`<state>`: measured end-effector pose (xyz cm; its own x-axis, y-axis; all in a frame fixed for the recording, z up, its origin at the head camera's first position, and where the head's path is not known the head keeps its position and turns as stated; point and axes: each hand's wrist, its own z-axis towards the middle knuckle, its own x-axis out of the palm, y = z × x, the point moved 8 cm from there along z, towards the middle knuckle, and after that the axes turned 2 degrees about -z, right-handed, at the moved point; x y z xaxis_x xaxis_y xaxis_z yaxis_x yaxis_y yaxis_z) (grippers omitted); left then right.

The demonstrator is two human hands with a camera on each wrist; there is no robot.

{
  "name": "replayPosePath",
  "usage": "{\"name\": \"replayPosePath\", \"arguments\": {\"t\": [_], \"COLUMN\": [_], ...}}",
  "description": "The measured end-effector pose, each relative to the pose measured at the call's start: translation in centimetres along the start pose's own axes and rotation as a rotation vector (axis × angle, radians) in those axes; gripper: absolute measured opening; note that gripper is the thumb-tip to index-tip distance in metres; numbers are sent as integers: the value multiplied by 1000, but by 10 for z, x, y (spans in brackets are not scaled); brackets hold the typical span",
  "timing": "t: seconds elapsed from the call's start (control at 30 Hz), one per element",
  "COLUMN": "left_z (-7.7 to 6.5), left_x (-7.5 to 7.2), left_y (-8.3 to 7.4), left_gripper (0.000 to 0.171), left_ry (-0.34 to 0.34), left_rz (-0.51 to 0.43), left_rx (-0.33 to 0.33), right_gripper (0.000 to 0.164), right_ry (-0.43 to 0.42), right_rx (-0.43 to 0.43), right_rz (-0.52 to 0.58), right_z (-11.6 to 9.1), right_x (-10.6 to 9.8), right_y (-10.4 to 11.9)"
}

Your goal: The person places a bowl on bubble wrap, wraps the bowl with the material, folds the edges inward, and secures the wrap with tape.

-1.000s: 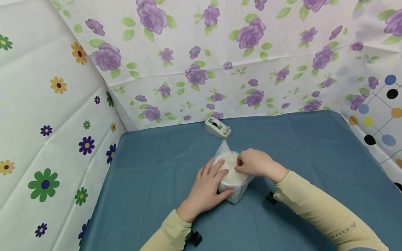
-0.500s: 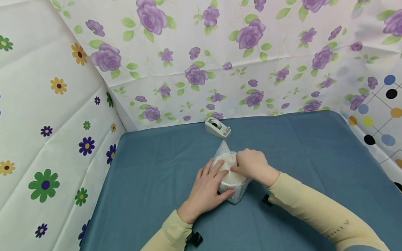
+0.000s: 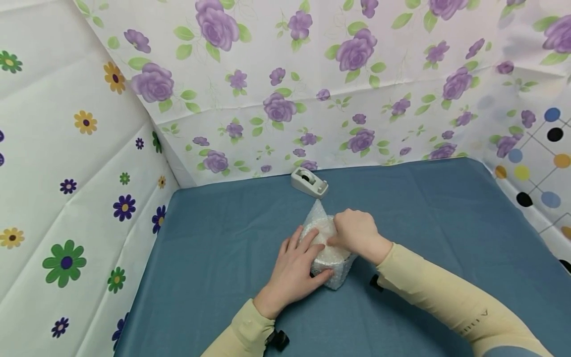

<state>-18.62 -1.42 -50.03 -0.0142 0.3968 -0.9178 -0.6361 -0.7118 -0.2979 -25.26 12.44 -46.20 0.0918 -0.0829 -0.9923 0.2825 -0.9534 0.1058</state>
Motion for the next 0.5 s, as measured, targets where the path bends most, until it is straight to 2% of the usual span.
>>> {"name": "replayPosePath", "arguments": {"t": [0.23, 0.5], "left_z": [0, 1], "left_x": [-2, -1], "left_y": [-1, -2], "left_gripper": [54, 54], "left_ry": [-7, -7], "left_rz": [15, 27], "left_rx": [-3, -5], "right_gripper": [35, 25], "right_ry": [-8, 53], "right_rx": [-6, 0], "right_rz": [46, 80], "right_z": [1, 2], "right_x": [1, 3], "right_y": [-4, -6]}}
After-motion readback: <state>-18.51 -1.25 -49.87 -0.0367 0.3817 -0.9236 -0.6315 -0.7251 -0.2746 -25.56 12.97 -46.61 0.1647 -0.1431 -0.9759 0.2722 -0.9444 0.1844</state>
